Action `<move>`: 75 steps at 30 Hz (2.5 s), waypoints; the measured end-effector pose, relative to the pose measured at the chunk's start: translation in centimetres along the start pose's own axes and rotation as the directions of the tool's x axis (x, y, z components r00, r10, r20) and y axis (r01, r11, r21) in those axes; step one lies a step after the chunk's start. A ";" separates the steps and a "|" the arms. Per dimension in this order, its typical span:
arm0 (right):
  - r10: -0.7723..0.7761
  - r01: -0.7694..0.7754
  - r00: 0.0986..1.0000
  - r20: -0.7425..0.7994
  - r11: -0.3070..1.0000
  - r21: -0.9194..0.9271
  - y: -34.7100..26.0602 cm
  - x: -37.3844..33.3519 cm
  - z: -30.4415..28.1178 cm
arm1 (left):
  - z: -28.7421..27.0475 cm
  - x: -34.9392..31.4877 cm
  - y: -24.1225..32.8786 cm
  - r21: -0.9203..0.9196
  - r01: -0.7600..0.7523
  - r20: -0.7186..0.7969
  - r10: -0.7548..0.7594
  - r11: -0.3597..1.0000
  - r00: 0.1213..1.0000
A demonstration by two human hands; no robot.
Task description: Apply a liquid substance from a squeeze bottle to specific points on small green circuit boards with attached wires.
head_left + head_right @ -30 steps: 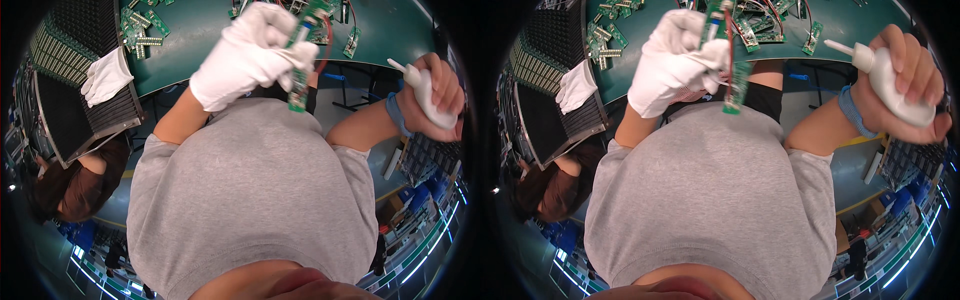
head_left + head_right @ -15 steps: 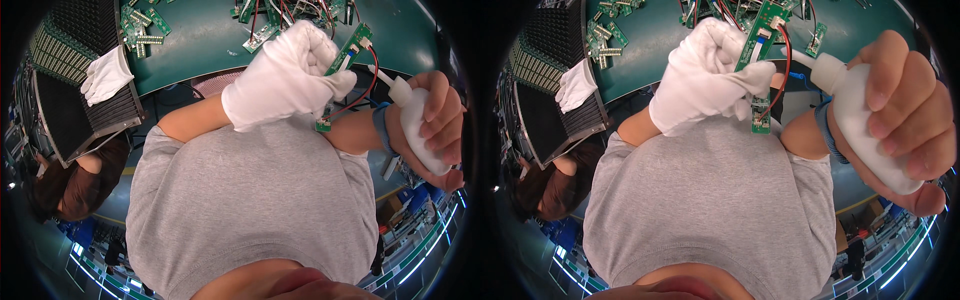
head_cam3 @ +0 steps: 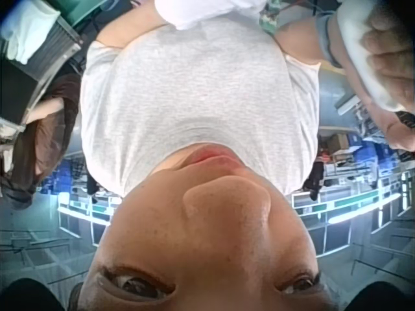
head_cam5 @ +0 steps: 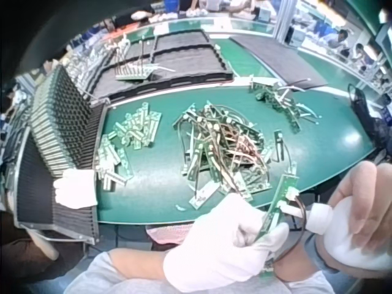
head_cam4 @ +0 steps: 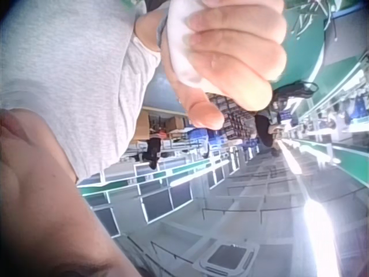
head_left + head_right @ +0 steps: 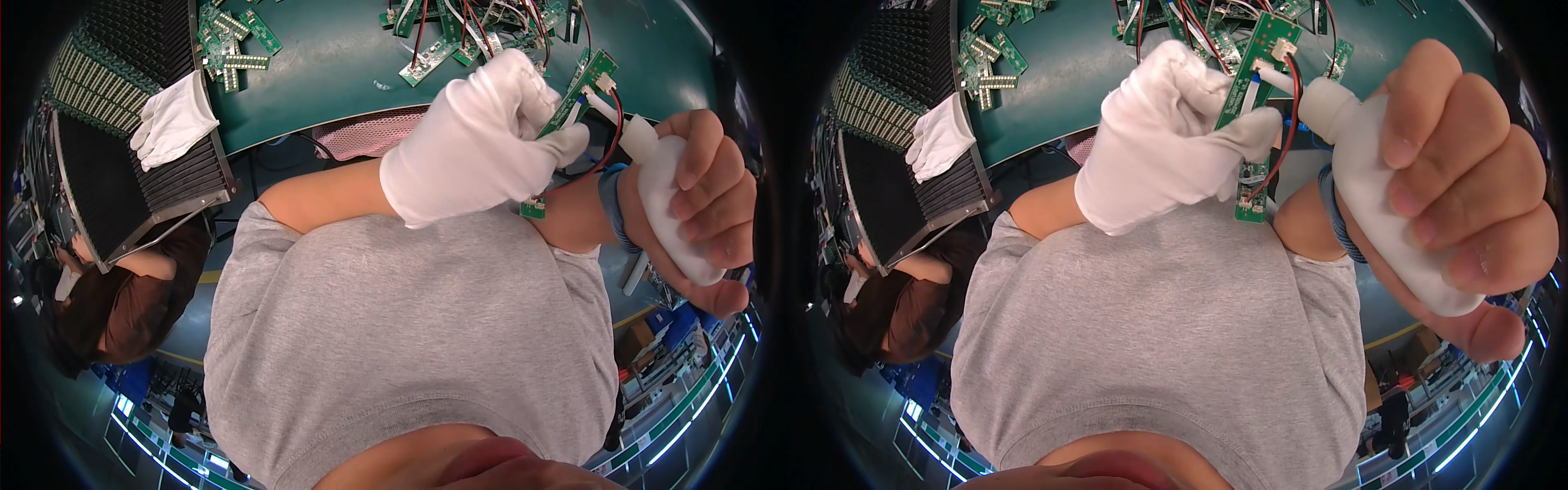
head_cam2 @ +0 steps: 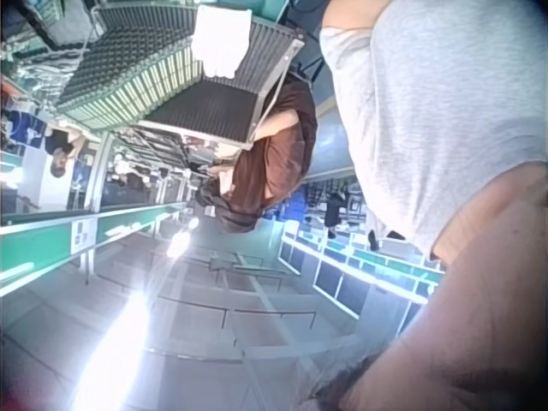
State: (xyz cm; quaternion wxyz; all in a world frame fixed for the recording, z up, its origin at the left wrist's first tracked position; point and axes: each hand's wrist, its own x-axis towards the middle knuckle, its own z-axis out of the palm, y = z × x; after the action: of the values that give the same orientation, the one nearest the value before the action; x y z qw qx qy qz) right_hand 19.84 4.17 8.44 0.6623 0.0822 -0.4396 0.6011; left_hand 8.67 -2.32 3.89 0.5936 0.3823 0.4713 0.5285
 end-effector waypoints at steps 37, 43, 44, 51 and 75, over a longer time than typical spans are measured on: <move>0.067 0.078 0.949 0.309 0.899 -0.432 -1.6 -0.6 -2.5 | 0.1 0.6 -0.6 0.091 -0.076 -0.092 0.084 0.993 0.992; -0.063 0.082 0.995 0.082 0.962 -0.260 -2.7 1.5 -3.2 | -0.7 1.9 -0.1 -0.124 -0.079 -0.101 0.067 0.989 0.993; -0.060 0.063 0.998 0.022 0.968 -0.241 -3.2 1.9 -3.6 | -1.1 1.9 1.1 -0.131 0.030 -0.045 -0.036 0.991 0.998; 0.596 -0.466 0.791 -0.141 0.436 -0.770 -2.5 1.6 -5.4 | -4.5 1.8 3.9 -0.263 0.258 0.284 -0.181 0.930 0.942; 0.337 -0.370 0.918 -0.208 0.546 -0.752 -1.0 1.0 -5.1 | -6.1 5.1 0.7 -0.241 0.642 0.532 -0.455 0.728 0.714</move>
State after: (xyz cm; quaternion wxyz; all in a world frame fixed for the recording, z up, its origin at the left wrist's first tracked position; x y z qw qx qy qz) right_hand 23.05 7.87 6.51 0.5050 -0.3139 -0.6499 0.4733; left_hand 2.62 2.54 2.13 0.8818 0.1959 0.2976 0.3090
